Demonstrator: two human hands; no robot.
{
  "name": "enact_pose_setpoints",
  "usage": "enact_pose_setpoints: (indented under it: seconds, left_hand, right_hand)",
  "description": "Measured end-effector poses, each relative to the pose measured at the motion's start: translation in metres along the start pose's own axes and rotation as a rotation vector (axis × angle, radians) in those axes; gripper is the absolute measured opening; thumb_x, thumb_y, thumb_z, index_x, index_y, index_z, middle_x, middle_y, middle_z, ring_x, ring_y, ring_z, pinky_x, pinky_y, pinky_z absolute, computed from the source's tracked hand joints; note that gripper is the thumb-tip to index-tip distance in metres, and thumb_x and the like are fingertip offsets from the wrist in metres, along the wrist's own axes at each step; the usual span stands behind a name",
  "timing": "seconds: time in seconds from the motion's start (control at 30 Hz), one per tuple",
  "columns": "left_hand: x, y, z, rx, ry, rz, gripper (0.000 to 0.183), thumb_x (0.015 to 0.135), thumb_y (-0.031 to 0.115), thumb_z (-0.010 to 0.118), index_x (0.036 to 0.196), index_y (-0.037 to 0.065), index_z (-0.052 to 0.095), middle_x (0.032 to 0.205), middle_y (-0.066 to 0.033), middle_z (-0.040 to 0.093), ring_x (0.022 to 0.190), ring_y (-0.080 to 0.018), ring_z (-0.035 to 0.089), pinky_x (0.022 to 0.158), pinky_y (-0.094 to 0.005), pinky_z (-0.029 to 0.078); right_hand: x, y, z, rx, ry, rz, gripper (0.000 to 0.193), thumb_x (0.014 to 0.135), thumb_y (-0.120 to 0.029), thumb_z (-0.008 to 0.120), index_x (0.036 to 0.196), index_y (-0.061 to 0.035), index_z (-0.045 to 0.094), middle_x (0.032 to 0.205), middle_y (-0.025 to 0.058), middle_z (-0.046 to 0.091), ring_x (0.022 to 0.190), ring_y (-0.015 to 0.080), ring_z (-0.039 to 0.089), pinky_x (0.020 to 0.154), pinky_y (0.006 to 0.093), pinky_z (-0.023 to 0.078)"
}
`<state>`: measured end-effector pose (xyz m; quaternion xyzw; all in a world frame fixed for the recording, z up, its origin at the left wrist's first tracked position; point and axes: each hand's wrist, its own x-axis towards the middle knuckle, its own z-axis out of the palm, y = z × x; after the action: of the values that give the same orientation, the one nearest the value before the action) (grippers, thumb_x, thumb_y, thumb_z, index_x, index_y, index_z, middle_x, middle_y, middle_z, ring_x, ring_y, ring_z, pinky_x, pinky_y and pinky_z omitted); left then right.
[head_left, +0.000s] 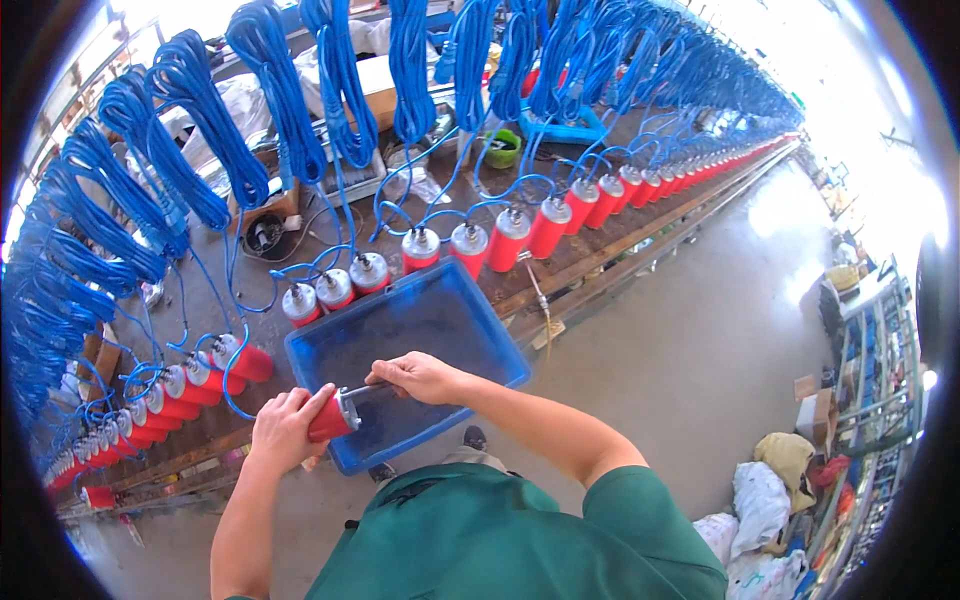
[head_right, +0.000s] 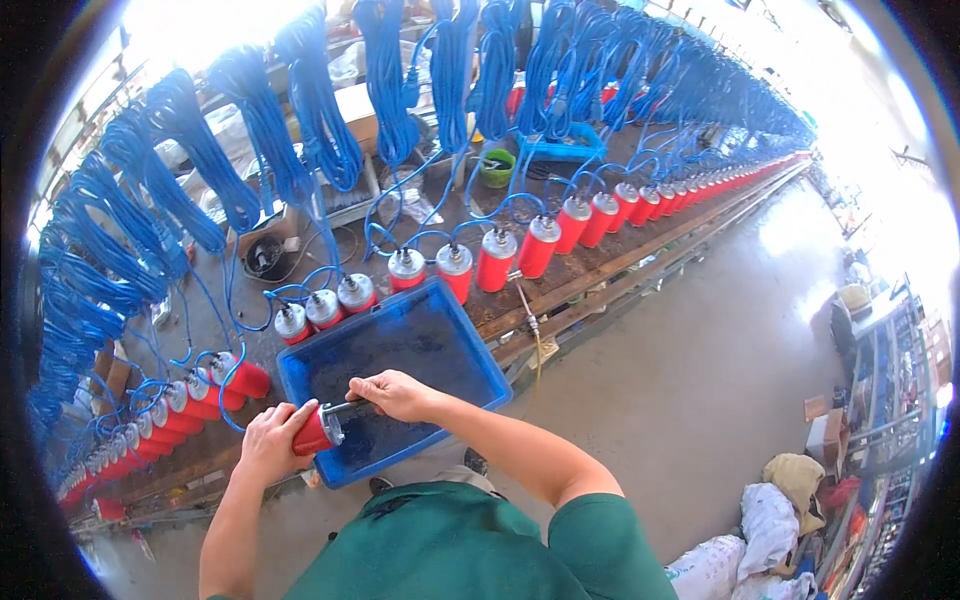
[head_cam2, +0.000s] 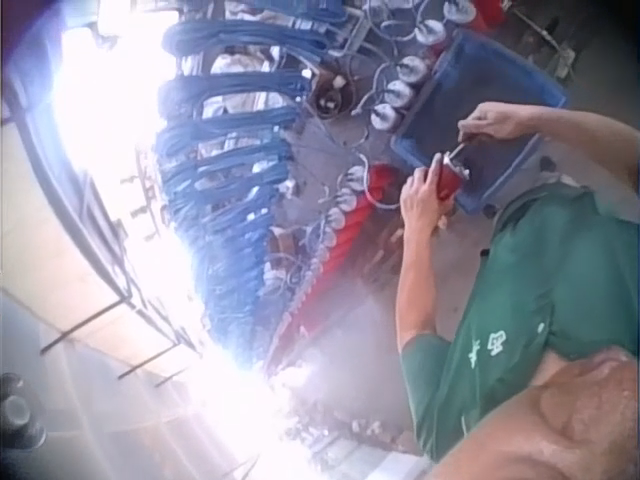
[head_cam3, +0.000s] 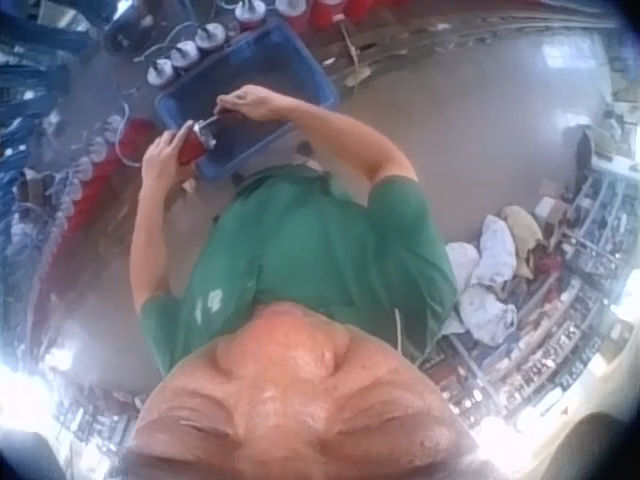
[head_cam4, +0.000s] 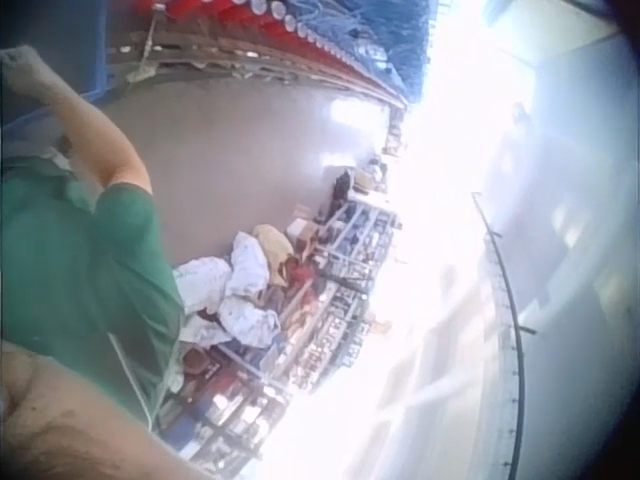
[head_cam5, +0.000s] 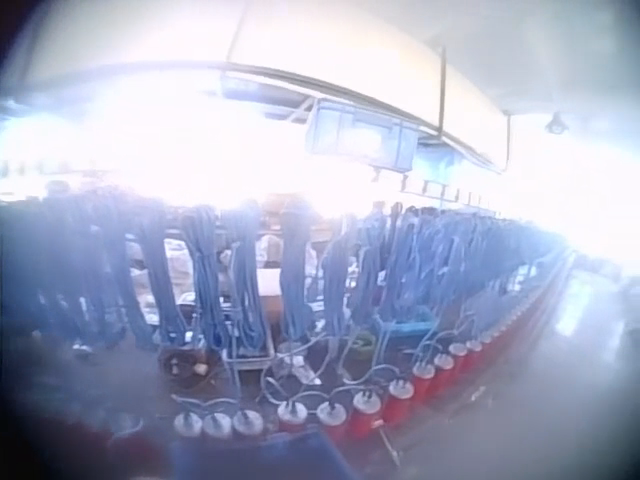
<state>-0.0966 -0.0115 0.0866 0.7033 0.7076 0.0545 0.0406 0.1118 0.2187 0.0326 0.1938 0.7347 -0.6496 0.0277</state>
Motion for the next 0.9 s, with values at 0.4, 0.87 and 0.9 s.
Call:
enact_pose_setpoints:
  seconds: [0.4,0.87,0.9]
  left_hand:
    - [0.002,-0.004,0.001,-0.013,-0.006,-0.021,0.100,0.058,0.028,0.095,0.151,0.021,0.060,0.115,-0.0077,0.067,0.101,-0.0311,0.067,0.091,-0.0440,0.055]
    - [-0.001,-0.003,0.003,-0.048,0.043,-0.049,0.102,0.056,0.025,0.095,0.151,0.018,0.059,0.118,-0.0082,0.068,0.103,-0.0316,0.067,0.092,-0.0445,0.054]
    - [-0.002,-0.003,0.005,-0.064,0.071,-0.053,0.102,0.056,0.025,0.095,0.151,0.017,0.059,0.119,-0.0087,0.068,0.103,-0.0319,0.067,0.092,-0.0445,0.054]
  right_hand:
    - [-0.010,-0.006,0.001,-0.857,0.118,-0.362,0.060,0.097,-0.031,0.075,0.149,-0.0085,0.055,0.111,0.0174,0.073,0.107,0.0383,0.072,0.090,0.0486,0.059]
    - [-0.004,0.008,-0.006,-0.043,0.027,0.126,0.058,0.102,-0.061,0.067,0.103,-0.0038,0.072,0.082,0.0093,0.069,0.070,0.0197,0.066,0.065,0.0361,0.055]
    - [-0.006,0.012,-0.004,0.134,0.005,0.150,0.051,0.105,-0.056,0.065,0.107,-0.0053,0.071,0.080,0.0054,0.065,0.066,0.0151,0.060,0.059,0.0322,0.050]
